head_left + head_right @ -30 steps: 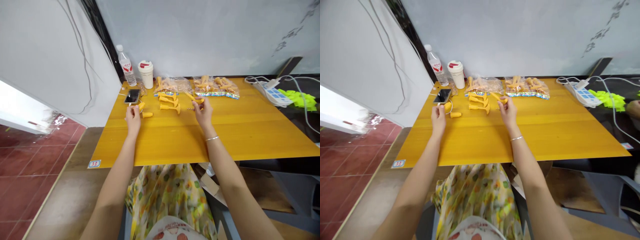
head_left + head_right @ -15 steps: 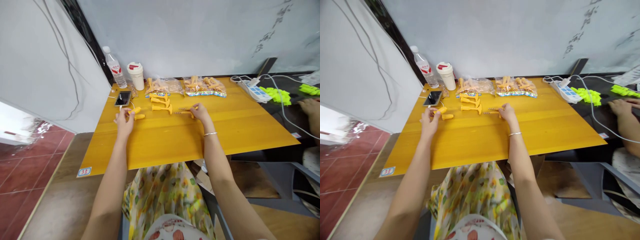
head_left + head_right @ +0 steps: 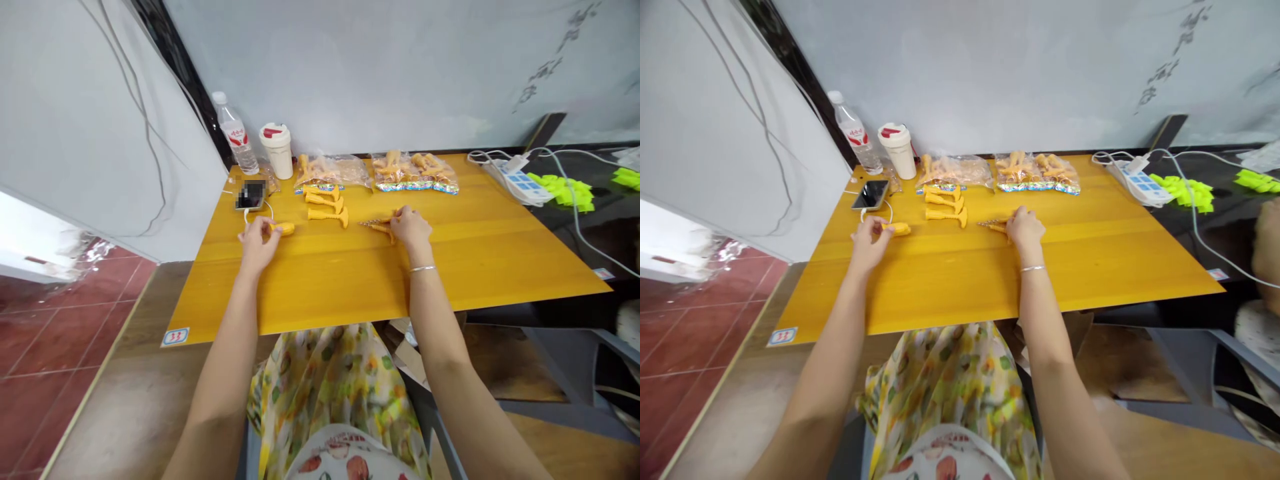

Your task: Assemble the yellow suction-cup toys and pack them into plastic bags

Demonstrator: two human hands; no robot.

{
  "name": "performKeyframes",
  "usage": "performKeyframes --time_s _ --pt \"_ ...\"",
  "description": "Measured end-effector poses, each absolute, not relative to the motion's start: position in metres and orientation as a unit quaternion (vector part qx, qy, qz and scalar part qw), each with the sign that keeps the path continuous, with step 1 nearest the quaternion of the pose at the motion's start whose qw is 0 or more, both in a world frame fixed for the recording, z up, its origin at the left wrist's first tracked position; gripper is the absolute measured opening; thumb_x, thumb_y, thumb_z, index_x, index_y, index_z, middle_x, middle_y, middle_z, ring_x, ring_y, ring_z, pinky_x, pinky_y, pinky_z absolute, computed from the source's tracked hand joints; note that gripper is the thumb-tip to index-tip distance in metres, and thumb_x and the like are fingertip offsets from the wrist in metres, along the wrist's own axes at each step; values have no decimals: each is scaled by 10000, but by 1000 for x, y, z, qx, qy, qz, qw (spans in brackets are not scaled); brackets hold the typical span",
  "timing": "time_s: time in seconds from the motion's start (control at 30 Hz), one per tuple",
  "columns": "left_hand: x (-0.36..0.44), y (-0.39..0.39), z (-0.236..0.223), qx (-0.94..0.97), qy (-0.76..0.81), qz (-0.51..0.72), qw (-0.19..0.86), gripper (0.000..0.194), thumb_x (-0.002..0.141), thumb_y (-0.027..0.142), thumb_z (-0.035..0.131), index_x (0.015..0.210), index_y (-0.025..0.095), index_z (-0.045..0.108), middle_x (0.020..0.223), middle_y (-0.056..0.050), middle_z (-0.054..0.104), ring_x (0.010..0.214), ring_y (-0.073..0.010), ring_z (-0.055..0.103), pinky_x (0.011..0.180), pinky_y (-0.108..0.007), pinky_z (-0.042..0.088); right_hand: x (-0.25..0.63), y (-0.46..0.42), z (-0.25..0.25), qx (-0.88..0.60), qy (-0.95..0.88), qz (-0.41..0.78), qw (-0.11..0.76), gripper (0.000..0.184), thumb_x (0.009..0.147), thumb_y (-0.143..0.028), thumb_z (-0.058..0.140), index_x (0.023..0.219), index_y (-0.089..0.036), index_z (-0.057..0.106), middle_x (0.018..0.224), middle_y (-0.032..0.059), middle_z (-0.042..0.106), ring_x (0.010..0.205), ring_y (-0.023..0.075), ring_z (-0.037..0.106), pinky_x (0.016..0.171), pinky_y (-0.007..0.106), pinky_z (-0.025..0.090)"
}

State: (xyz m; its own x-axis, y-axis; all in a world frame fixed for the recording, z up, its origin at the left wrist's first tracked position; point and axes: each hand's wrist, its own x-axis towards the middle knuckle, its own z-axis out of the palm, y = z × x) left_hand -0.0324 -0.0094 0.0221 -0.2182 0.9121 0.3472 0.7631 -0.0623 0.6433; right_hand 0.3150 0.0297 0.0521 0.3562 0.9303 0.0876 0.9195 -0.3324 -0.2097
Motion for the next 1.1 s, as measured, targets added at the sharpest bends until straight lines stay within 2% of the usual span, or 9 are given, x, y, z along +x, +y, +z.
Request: performKeyframes --time_s 0.13,0.27,0.43,0.57,0.87,0.97,1.1 --pt "-36 -11 24 654 667 345 86 221 846 376 619 1012 230 625 928 -27 666 1020 -256 583 1014 -463 324 302 35 41 -733 -649 -2 204 300 957 -282 473 1211 -179 593 1159 151 641 952 273 645 787 363 467" --pt "-40 -11 23 665 664 333 79 247 815 389 684 1008 242 637 989 -47 692 1072 -275 585 1014 -473 312 280 40 24 -619 -742 -6 256 286 967 -282 480 1196 -168 608 1113 134 649 993 263 605 826 353 447" --pt "-43 -9 20 699 643 302 88 261 798 370 722 1009 248 629 1011 -52 702 1061 -271 583 986 -452 329 257 45 10 -566 -795 -55 211 330 981 -292 475 1258 -193 626 1180 144 640 1105 309 519 884 398 386" --pt "-41 -10 20 749 607 253 73 230 810 293 673 1023 238 605 1064 -58 704 1045 -276 547 942 -428 349 247 51 6 -550 -811 -80 183 360 1002 -300 443 1303 -214 621 1221 143 628 1122 310 484 894 409 349" --pt "-38 -11 20 777 601 186 20 207 800 192 578 1003 223 605 1111 -87 652 1071 -308 503 902 -447 359 239 51 2 -553 -813 -66 169 372 970 -396 524 1245 -168 629 1285 161 604 1198 329 459 943 425 361" --pt "-38 -12 20 777 602 184 17 214 810 204 572 1020 221 608 1128 -97 634 1086 -318 500 906 -459 368 236 48 3 -546 -819 -65 164 365 963 -387 536 1227 -150 619 1288 166 608 1206 324 468 955 422 369" --pt "-29 -16 24 776 591 218 2 228 855 240 550 1074 215 610 1150 -108 618 1109 -323 497 932 -471 374 232 45 3 -530 -831 -57 160 418 972 -370 522 1305 -123 578 1362 175 584 1258 319 455 1001 429 362"
